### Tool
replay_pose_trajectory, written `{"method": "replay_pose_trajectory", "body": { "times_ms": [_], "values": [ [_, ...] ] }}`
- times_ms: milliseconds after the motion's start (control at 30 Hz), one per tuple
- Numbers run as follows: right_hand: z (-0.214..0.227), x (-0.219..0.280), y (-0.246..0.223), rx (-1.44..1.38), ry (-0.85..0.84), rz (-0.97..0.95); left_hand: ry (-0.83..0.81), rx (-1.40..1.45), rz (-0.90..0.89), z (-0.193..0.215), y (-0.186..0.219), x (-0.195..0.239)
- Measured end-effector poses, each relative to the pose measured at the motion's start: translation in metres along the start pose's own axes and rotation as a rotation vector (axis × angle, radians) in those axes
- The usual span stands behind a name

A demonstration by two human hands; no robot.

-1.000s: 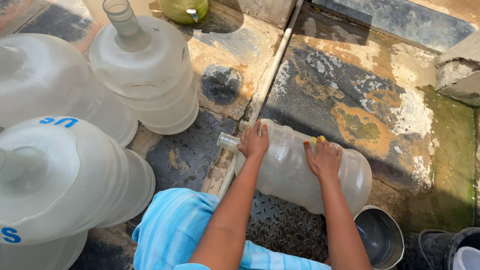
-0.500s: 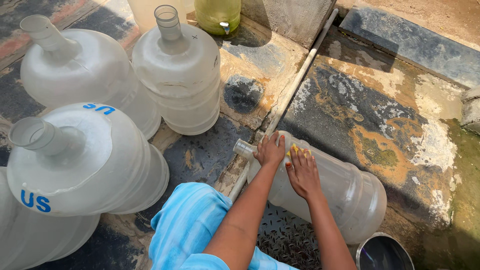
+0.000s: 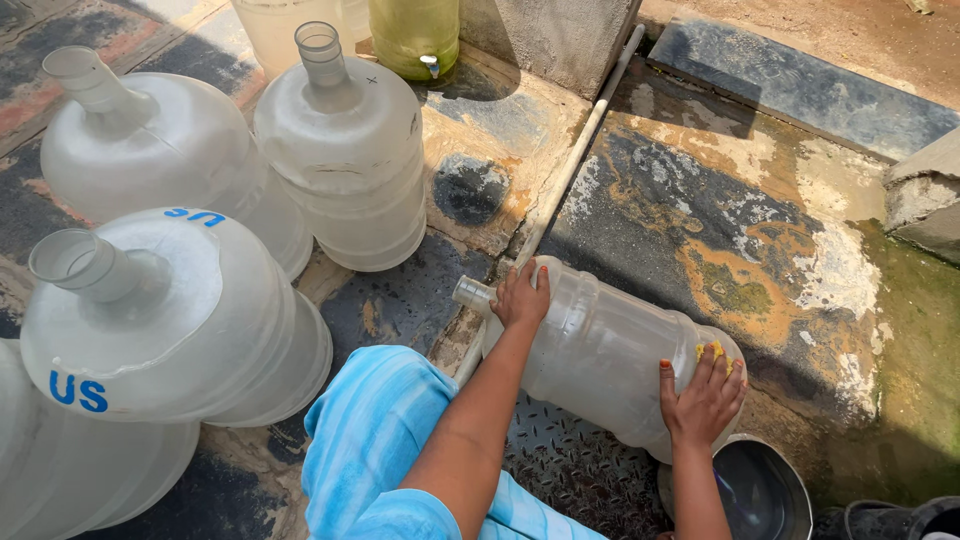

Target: The person scrubs the exterior of a large, clear plastic water dispenser using a yellow sponge. They rotate the dispenser to clean different sides and then lift it to inspect the surface for remaining dirt.

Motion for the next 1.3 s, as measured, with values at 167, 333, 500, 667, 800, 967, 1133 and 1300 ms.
{"method": "replay_pose_trajectory", "body": {
  "times_ms": [167,333,500,667,800,967,1133,1300],
  "values": [
    [0.014,0.006,-0.012,-0.009,0.061,0.004,0.034,-0.011,-0.055,0.000,-0.008,0.001],
    [0.018,0.002,-0.017,-0.013,0.063,-0.001,0.038,-0.013,-0.058,0.000,-0.009,-0.005],
    [0.016,0.003,-0.015,-0.044,0.052,-0.016,0.030,-0.033,-0.054,-0.007,-0.011,-0.007],
    [0.006,-0.013,-0.006,-0.045,-0.010,0.005,0.140,-0.188,-0.450,-0.001,-0.002,-0.004],
    [-0.004,-0.034,0.001,-0.002,-0.071,0.020,0.009,-0.295,-0.472,0.003,0.007,0.002],
    [-0.010,-0.039,-0.022,-0.082,-0.027,-0.171,0.129,-0.358,-0.431,0.006,0.017,0.023],
    [-0.018,-0.036,-0.114,-0.188,-0.007,-0.064,0.127,-0.219,-0.429,0.005,0.018,0.023],
    [-0.030,-0.032,-0.198,-0.415,-0.192,0.315,0.109,-0.114,-0.402,0.008,0.016,0.014]
  ]
}}
Point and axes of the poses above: each hand's wrist, its own x-axis away from the middle knuckle, its own z-axis out of the back of the hand, y = z × x, the point moved 3 cm from there along -x, towards the middle knuckle, and after that the axes turned 8 degrees about z, right-handed, at the moved point
